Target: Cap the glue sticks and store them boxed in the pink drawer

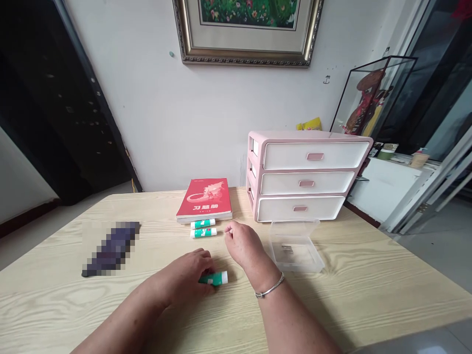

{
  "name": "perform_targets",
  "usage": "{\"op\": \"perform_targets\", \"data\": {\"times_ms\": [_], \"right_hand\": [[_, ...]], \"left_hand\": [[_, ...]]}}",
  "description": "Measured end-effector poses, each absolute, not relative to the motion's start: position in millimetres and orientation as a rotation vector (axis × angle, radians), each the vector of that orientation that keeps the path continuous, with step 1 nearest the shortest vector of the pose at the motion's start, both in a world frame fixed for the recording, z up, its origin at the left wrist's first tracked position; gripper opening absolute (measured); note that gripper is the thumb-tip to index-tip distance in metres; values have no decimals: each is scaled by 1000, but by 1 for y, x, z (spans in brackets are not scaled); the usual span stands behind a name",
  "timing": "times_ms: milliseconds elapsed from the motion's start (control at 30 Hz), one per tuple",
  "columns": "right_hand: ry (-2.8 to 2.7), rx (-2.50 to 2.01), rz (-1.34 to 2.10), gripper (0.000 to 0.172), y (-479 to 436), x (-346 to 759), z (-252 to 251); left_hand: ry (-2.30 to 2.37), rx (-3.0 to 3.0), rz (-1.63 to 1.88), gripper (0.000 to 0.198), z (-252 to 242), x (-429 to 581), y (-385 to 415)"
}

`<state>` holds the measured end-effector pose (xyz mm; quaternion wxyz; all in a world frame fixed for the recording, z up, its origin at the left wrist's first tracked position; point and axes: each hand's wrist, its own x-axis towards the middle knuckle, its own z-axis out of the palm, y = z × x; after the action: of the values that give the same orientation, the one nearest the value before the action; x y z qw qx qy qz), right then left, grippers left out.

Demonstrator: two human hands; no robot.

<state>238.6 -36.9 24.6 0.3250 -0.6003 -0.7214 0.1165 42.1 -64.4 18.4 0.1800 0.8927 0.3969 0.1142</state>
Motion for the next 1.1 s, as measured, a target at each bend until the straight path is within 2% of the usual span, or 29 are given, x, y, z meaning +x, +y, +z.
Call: {"op": "perform_targets", "data": {"times_ms": [100,200,300,433,567,700,800,933,1100], "right_hand": [[-1832,-1502,410,20,-37,235,21],[-1714,-1453,571,20,-36,229,17],[-1567,-1385,831,31,-34,223,15],[-1375,-1319,1239,41,-37,212,14],[-1297,-1187,1533,53,-41,206,17],[-1276,-1214,1376,43,-40,206,14],[-1317,-1241,1126,33,-36,207,8],[-1533,-1254,828,33,-36,207,5],[-1603,-1339,682,32,-40,205,8]], "left_hand": [[1198,2395,478,8,18,41,-57],[1195,2066,777,19,24,36,-52],[1026,1673,1025,32,30,33,-50],[863,1362,1167,36,32,35,-51],[843,1308,1176,37,31,40,-53],[895,1378,1112,38,25,43,-52],[1062,1733,1080,24,21,44,-54],[1317,2361,868,31,21,47,-61],[1479,2568,635,32,22,57,-66]]}}
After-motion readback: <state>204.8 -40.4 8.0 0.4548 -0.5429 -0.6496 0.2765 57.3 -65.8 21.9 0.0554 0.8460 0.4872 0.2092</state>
